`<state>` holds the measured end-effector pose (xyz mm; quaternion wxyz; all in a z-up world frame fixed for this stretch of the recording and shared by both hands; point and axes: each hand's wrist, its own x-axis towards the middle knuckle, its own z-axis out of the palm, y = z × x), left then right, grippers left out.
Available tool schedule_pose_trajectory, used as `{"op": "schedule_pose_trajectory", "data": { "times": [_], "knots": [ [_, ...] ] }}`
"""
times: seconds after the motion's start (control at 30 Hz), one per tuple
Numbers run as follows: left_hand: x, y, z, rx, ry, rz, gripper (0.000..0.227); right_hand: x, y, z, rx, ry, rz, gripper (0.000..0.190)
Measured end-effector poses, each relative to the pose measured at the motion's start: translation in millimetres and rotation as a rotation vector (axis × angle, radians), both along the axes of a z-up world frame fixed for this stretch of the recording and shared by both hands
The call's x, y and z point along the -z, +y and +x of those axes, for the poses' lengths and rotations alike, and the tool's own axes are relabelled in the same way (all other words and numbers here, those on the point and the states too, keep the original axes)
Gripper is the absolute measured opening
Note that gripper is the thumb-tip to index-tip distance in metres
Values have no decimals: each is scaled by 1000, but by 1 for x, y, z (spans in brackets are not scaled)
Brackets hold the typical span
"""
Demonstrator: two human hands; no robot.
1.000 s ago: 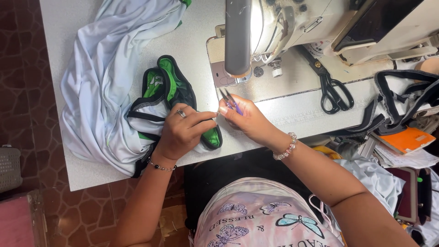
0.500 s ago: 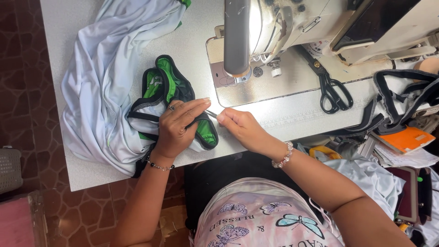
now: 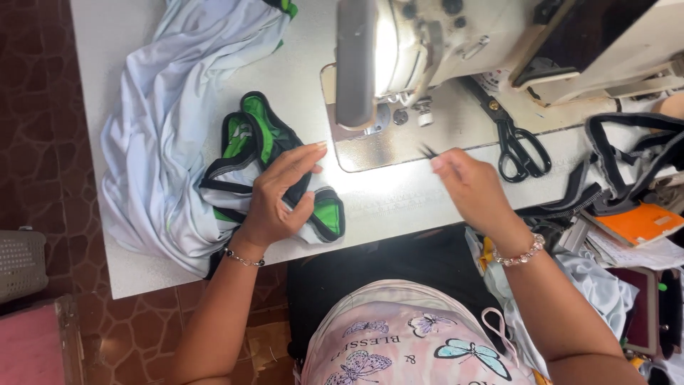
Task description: Trimming excess fabric from a sewn garment piece using scissors at a sewing workstation.
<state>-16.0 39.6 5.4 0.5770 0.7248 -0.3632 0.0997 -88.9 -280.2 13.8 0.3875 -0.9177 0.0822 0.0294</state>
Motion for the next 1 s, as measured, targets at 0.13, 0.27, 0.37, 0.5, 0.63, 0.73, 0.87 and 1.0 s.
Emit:
{"op": "schedule_pose_trajectory", "data": {
  "times": [0.13, 0.27, 0.37, 0.5, 0.63, 0.73, 0.87, 1.0],
  "knots": [
    [1, -1, 6, -1, -77, 88, 63, -4, 30, -5, -136, 96, 53, 34],
    [-7, 2, 5, 9, -47, 89, 65, -1, 63, 5, -307, 176, 94, 48],
    [-14, 3, -1, 27, -15, 148, 65, 11, 81, 17, -356, 261, 264, 56],
    [-12, 8, -7, 8, -1, 195, 67, 19, 94, 30, -391, 267, 256, 56],
    [-10, 12, -8, -8, 12, 176, 65, 23, 101, 36, -406, 189, 226, 53],
    [-11, 6, 3, -23, -18, 177, 54, 13, 93, 31, -384, 160, 216, 49],
    [6, -22, 32, -63, -274, 309, 31, -2, 52, 22, -289, 80, 151, 43],
    [14, -57, 58, -25, -254, 631, 31, -2, -22, 16, -25, 112, -71, 34]
  ]
}}
